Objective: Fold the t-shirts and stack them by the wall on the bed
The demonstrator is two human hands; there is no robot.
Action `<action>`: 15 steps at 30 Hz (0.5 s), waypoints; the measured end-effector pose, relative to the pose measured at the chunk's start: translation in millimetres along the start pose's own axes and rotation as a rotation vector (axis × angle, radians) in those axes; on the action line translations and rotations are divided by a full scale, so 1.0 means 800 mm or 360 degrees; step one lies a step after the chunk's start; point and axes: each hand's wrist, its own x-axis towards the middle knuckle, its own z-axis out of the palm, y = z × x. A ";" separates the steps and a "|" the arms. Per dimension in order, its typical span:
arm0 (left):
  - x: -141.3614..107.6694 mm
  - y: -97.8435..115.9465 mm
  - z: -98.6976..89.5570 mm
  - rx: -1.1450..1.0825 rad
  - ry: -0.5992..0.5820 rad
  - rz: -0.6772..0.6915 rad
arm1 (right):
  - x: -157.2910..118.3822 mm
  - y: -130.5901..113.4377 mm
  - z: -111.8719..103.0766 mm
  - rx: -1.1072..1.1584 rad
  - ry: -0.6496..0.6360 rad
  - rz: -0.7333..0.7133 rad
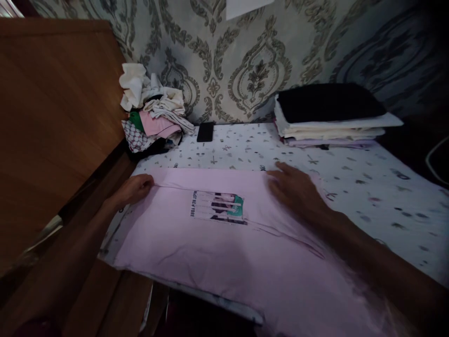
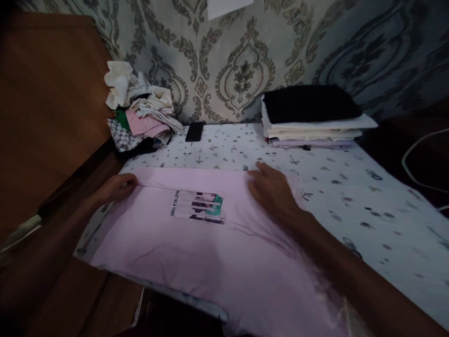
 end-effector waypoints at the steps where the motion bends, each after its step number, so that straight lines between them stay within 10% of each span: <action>1: 0.004 0.003 0.000 -0.0031 0.0075 0.0000 | 0.007 -0.021 -0.001 0.0099 -0.0066 -0.0110; 8: 0.026 0.031 0.010 -0.0084 -0.0078 0.0337 | 0.049 -0.183 0.010 0.0477 -0.0681 -0.0742; 15: 0.050 0.026 0.014 -0.0270 0.0201 0.0028 | 0.054 -0.195 0.019 0.0675 -0.0686 -0.0783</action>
